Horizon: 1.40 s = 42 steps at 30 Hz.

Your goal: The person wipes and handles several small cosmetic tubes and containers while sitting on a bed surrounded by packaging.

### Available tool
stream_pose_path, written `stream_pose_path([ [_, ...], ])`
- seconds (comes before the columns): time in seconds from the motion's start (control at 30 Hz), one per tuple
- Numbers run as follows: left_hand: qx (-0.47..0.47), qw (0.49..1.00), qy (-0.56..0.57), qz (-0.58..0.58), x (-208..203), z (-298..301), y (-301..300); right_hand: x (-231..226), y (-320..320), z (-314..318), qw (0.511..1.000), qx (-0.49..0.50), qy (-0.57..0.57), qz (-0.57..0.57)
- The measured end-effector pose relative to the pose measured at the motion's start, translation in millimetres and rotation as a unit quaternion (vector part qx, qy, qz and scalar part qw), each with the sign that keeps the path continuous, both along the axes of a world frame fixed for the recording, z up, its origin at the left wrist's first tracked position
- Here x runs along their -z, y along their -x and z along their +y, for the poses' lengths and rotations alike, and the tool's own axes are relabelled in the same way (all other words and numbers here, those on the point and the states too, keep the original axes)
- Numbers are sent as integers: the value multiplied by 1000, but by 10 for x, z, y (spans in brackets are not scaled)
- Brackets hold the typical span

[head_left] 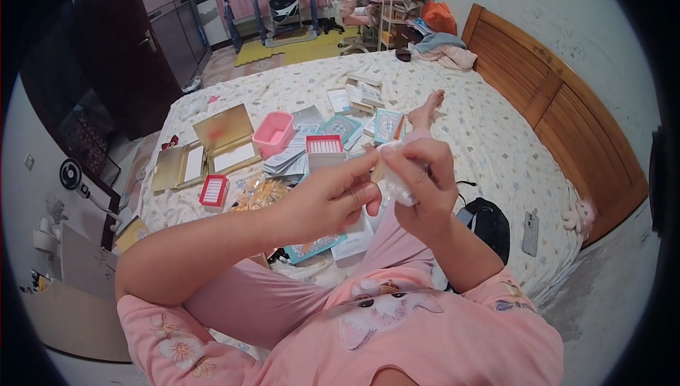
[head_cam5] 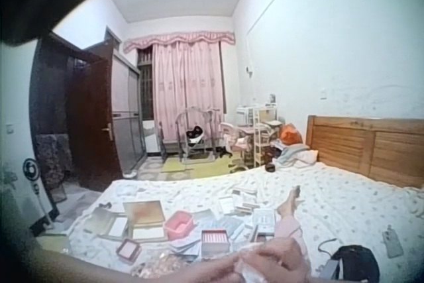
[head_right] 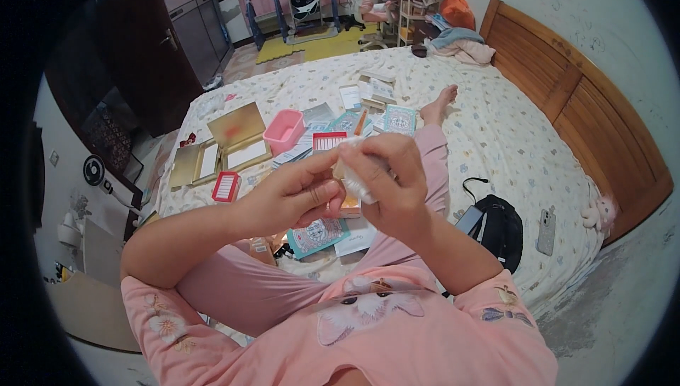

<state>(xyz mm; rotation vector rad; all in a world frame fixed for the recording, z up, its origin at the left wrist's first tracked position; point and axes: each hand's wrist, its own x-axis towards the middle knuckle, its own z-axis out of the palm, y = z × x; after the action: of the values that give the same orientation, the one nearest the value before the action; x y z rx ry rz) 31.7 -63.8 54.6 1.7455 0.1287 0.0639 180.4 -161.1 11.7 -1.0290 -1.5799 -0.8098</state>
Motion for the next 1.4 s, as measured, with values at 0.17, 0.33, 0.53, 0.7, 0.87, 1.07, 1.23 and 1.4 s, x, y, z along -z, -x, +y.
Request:
stream_pose_path([
  [0.17, 1, 1000, -6, -29, -6, 45, 3, 36, 80, -9, 999, -18, -10, -50],
  [0.33, 6, 1000, -4, -18, -44, 7, -4, -95, -34, -14, 999, 27, -17, -38],
  [0.53, 19, 999, -28, -40, -14, -13, 7, -170, -112, 67, 999, 34, -29, 12],
  [0.7, 10, 998, -23, -49, -43, -5, 31, -70, 56, -17, 1000, 16, 8, 3],
  [0.87, -18, 994, -72, -81, -26, 3, 40, -19, 141, -32, 999, -50, 10, 8],
  [1.07, -3, 991, -83, -106, -28, 9, 43, -37, 157, -98, 976, -171, 80, 104],
  [1.23, 28, 996, 2, -82, -62, 39, 48, -101, 71, -163, 947, -237, 160, 147],
  [1.4, -2, 998, -43, -47, -189, 74, 39, -213, -68, -234, 981, -141, 68, 114],
])
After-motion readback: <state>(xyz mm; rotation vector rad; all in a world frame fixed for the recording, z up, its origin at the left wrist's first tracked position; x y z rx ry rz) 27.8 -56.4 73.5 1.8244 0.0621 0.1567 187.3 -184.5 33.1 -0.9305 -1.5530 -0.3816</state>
